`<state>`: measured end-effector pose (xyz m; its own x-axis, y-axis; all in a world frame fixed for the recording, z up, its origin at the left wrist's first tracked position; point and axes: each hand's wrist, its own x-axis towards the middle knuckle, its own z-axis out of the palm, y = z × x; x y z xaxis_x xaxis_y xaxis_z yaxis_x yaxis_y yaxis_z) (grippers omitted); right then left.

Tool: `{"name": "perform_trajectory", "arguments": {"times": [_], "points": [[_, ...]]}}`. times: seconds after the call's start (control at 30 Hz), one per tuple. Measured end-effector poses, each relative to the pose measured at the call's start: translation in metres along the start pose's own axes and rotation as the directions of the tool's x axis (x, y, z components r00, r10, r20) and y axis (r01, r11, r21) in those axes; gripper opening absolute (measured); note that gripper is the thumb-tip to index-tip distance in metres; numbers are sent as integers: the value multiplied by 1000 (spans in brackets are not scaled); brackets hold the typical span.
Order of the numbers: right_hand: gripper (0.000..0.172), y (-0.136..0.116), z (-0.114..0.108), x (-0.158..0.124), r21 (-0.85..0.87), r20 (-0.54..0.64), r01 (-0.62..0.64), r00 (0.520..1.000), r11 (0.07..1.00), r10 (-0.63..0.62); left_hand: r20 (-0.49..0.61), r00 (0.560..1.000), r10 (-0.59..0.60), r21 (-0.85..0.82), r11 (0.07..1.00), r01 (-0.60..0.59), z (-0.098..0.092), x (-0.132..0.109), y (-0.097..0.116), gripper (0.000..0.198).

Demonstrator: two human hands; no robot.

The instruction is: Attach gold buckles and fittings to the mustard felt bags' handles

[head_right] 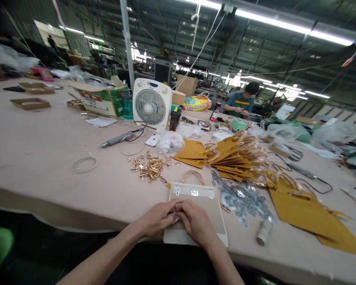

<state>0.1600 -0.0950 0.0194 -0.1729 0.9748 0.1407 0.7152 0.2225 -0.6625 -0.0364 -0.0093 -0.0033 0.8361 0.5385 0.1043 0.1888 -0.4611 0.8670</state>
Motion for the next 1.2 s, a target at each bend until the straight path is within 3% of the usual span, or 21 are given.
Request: {"name": "perform_trajectory", "arguments": {"times": [0.1, 0.17, 0.37, 0.6, 0.83, 0.97, 1.07, 1.2], "points": [[12, 1, 2, -3, -11, -32, -29, 999, 1000, 28, -25, 999, -37, -17, 999, 36, -1, -2, 4, 30], [12, 2, 2, -5, -30, -35, -33, 999, 999, 31, -22, 999, -42, -10, 999, 42, -1, -2, 4, 25], [11, 6, 5, -11, -15, -11, -22, 1000, 1000, 22, 8, 1000, -19, -39, 999, 19, 0, -1, -4, 32], [13, 14, 15, -13, 47, -59, 14, 998, 999, -11, -34, 997, -70, -25, 997, 69, 4, 2, -8, 31], [14, 20, 27, -12, 114, -187, 81, 981, 990, -59, -63, 989, -136, -169, 978, 124, 4, 5, -1, 25], [15, 25, 38, -15, 35, -305, 193, 936, 980, -174, -84, 981, -177, -258, 954, 150, 5, 7, 0, 26], [17, 24, 42, -26, 17, -324, 244, 919, 970, -225, -120, 973, -195, -253, 954, 160, 6, 9, -3, 24], [16, 21, 30, -45, 135, -334, 281, 916, 950, -224, -107, 976, -191, -246, 956, 160, 4, 10, -2, 28]]}}
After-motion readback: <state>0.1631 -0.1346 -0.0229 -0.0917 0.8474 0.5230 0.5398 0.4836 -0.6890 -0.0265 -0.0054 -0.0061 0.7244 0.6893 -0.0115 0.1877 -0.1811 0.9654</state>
